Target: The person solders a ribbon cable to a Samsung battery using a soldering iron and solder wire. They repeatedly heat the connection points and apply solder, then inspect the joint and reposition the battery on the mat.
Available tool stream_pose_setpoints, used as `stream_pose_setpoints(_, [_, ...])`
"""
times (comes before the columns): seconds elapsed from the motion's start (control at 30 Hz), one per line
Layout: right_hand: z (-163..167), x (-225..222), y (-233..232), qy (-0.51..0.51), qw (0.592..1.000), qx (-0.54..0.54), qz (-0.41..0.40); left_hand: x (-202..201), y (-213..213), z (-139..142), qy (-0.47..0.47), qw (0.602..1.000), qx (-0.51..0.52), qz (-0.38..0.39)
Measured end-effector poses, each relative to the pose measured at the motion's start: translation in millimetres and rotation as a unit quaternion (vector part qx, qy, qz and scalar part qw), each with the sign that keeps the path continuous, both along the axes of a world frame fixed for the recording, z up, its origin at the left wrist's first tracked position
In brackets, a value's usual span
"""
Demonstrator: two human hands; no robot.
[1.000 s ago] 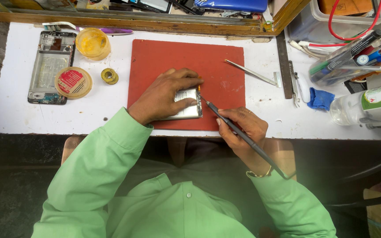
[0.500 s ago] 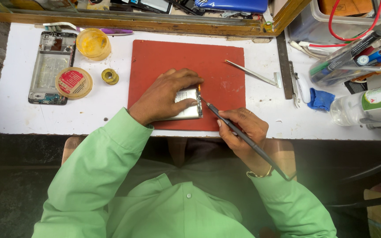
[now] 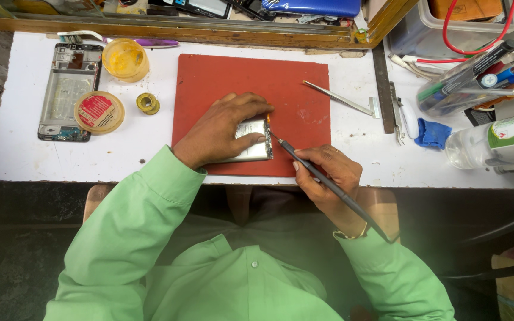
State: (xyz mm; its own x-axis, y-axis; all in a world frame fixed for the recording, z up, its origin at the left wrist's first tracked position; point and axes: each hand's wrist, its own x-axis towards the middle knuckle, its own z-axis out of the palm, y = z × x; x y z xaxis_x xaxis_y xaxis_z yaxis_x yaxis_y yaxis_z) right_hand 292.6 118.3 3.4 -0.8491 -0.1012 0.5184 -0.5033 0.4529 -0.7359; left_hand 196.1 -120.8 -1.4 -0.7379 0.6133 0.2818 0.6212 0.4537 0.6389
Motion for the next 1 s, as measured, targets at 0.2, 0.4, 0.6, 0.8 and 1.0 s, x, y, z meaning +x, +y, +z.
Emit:
stream_pose_setpoints(0.2, [2.4,-2.7,0.3,-0.001,1.0,-0.006,0.006,-0.6,0.2,6.2,0.015,1.0,-0.006,0.0])
stream_pose_setpoints(0.4, [4.1,-5.5,1.1,-0.002,1.0,-0.007,0.001,3.4,2.2,14.6,-0.005,0.999,-0.013,0.037])
stream_pose_setpoints(0.6, [3.7,-7.0,0.0,-0.014,1.0,-0.013,0.0,3.0,1.8,16.3,0.006,0.999,-0.011,0.042])
stream_pose_setpoints(0.8, [3.9,-8.9,-0.3,0.053,0.999,0.006,0.003,-1.5,3.8,14.1,0.016,1.0,0.003,0.024])
stream_pose_setpoints(1.0, [7.0,-14.9,3.7,0.04,0.999,0.006,-0.002,-2.9,6.4,17.4,0.022,0.999,-0.037,0.027])
